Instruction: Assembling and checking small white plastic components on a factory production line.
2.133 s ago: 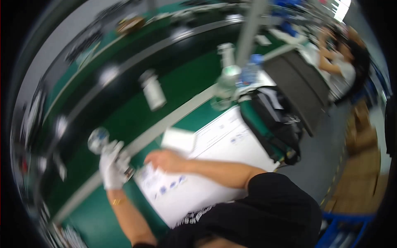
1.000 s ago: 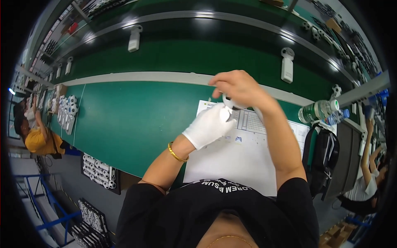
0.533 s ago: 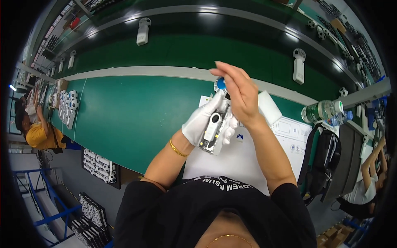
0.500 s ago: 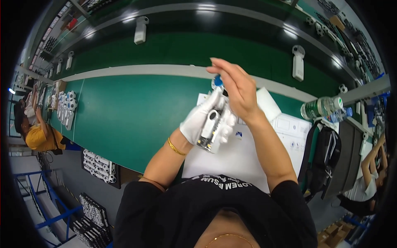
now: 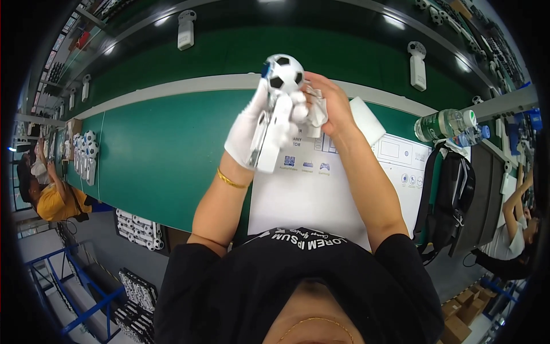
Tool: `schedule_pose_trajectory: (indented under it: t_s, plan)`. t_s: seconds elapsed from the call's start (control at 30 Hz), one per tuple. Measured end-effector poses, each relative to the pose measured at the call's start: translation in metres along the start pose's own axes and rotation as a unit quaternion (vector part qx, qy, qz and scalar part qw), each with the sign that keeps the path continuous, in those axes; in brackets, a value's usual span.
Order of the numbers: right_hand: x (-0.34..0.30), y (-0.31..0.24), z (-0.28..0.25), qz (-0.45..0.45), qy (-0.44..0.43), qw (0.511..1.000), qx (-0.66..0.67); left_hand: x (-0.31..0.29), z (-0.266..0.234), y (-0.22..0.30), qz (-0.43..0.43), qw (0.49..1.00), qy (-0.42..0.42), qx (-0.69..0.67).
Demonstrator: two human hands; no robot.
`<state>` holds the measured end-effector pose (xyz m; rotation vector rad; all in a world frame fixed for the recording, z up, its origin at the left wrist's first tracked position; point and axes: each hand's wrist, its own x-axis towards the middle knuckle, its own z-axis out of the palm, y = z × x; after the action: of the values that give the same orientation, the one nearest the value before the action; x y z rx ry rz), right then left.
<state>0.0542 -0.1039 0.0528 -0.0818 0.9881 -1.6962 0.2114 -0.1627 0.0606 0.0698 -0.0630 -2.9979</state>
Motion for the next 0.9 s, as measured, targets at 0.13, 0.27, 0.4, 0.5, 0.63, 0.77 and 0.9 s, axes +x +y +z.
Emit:
schedule_pose_trajectory:
  t_s: [0.13,0.27,0.4,0.5,0.63,0.77,0.9]
  plan:
    - [-0.003,0.009,-0.039,-0.056,-0.009,0.979,-0.195,0.008,0.017,0.014,0.12,0.982,0.1,0.107]
    - [-0.009,0.026,-0.057,-0.131,-0.065,0.939,-0.311,0.019,0.024,0.027,0.193,0.939,0.198,0.206]
    - [-0.02,0.025,-0.045,-0.106,-0.08,0.963,-0.233,0.031,0.007,0.036,0.222,0.914,0.206,0.271]
    - [-0.025,0.043,-0.032,-0.33,-0.077,0.816,-0.469,0.043,-0.002,0.036,0.226,0.913,0.206,0.27]
    - [-0.032,0.033,-0.028,-0.202,-0.087,0.919,-0.328,0.057,-0.002,0.024,0.245,0.913,0.197,0.26]
    - [-0.022,0.014,-0.05,-0.069,-0.231,0.958,-0.155,0.061,0.014,0.017,0.229,0.916,0.19,0.268]
    - [-0.023,0.016,-0.049,-0.017,-0.258,0.962,-0.092,0.064,0.015,0.014,0.221,0.91,0.208,0.284]
